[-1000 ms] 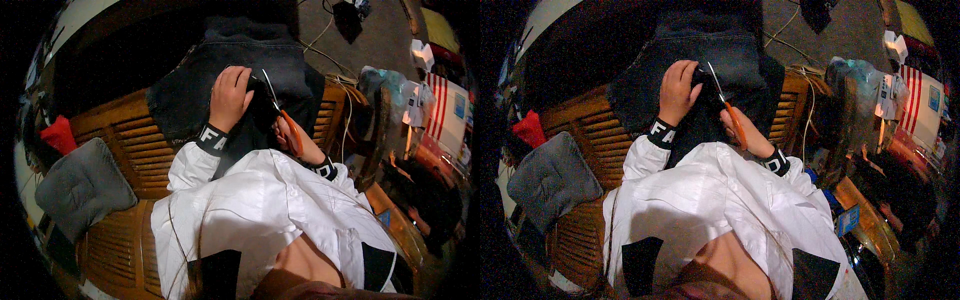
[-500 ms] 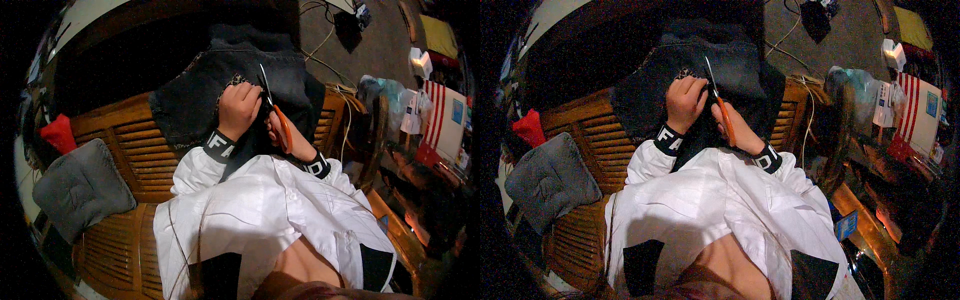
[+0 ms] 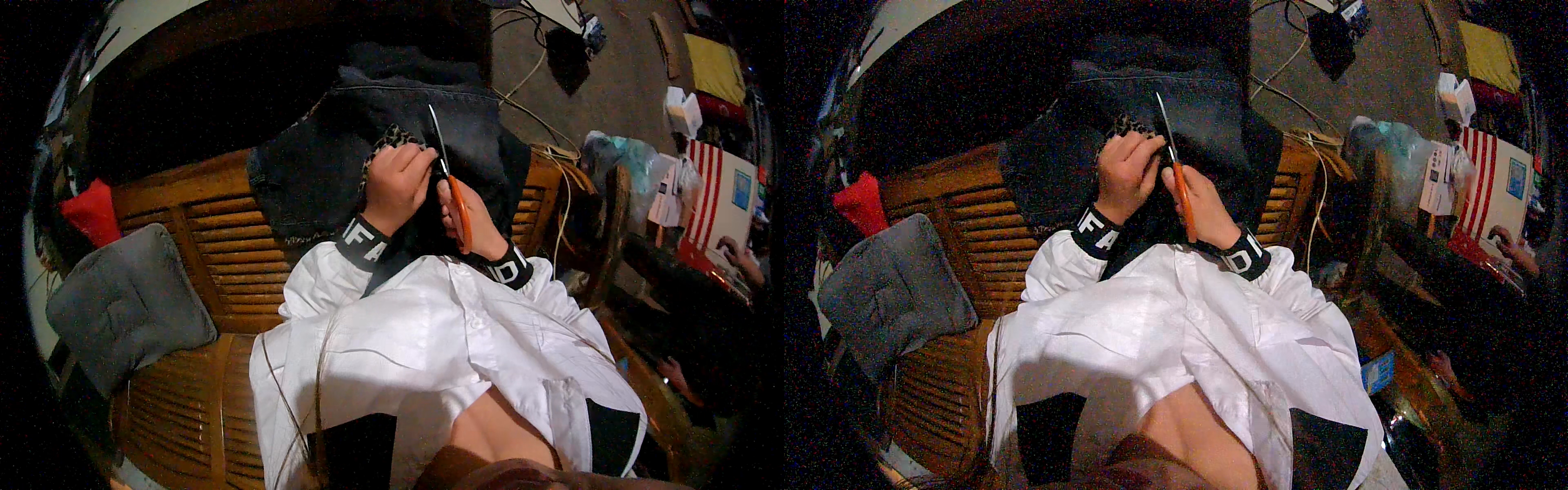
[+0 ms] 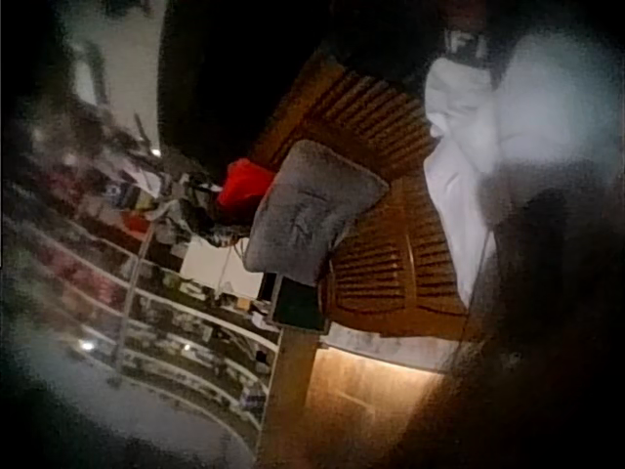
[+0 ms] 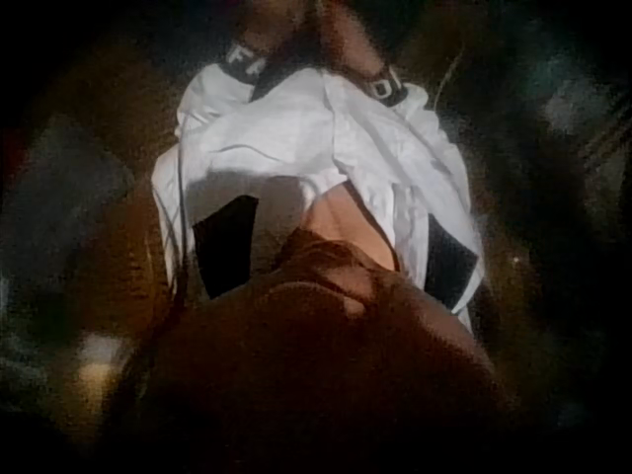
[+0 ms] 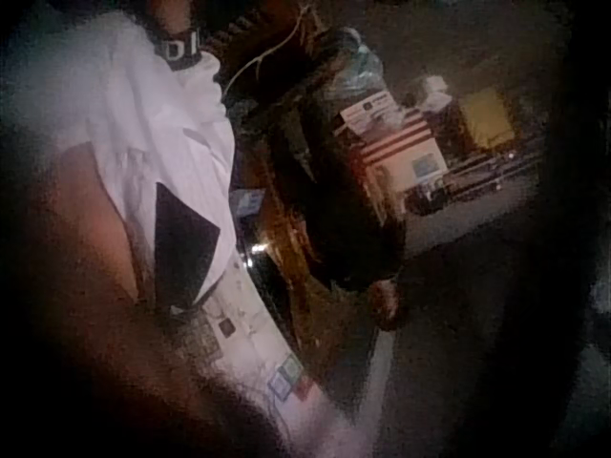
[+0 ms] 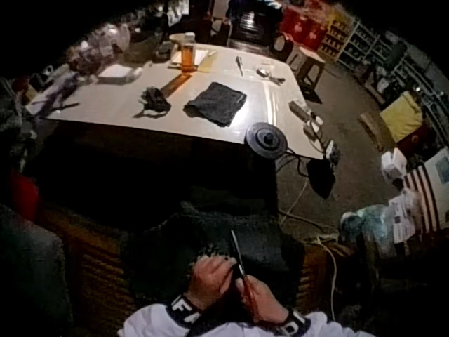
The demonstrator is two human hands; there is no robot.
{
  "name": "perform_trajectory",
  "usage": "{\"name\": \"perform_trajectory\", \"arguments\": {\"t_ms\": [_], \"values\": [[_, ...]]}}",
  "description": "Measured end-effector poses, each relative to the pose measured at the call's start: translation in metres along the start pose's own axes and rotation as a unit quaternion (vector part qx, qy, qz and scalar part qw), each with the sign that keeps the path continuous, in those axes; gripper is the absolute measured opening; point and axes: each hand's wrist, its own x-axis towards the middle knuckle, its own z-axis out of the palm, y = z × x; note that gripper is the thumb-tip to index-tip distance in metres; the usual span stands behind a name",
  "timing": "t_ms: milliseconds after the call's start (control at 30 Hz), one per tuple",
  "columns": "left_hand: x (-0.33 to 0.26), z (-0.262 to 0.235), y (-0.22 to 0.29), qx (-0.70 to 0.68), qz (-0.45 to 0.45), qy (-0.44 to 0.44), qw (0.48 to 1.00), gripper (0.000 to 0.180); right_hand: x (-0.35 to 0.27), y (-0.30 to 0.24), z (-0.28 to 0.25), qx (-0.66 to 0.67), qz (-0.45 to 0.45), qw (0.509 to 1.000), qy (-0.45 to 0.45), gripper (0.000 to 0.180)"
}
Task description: The person uses orange-handled scissors to cut a piece of black denim fabric with a leopard print pattern. They repeatedly trim the edges and cut out sections of the fabric while seated at a table.
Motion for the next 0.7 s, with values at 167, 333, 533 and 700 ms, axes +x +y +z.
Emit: {"name": "perform_trajectory", "arguments": {"t_ms": [167, 333, 533, 700], "values": [[-0.003, 0.0, -0.001, 0.049, -0.007, 0.011, 0.999, 0.023, -0.01, -0.007, 0.004, -0.028, -0.001, 0.999, 0.015, 0.032], [0.007, 0.009, 0.002, 0.123, -0.01, 0.052, 0.991, 0.035, -0.006, 0.002, 0.003, -0.066, -0.022, 0.997, 0.025, 0.034], [0.014, 0.007, 0.002, 0.122, 0.01, 0.059, 0.991, 0.027, -0.006, 0.006, 0.003, -0.059, -0.03, 0.997, 0.026, 0.033], [0.013, 0.006, -0.003, 0.094, 0.05, 0.043, 0.993, 0.023, 0.012, 0.011, -0.005, -0.111, -0.08, 0.991, 0.007, 0.033]]}}
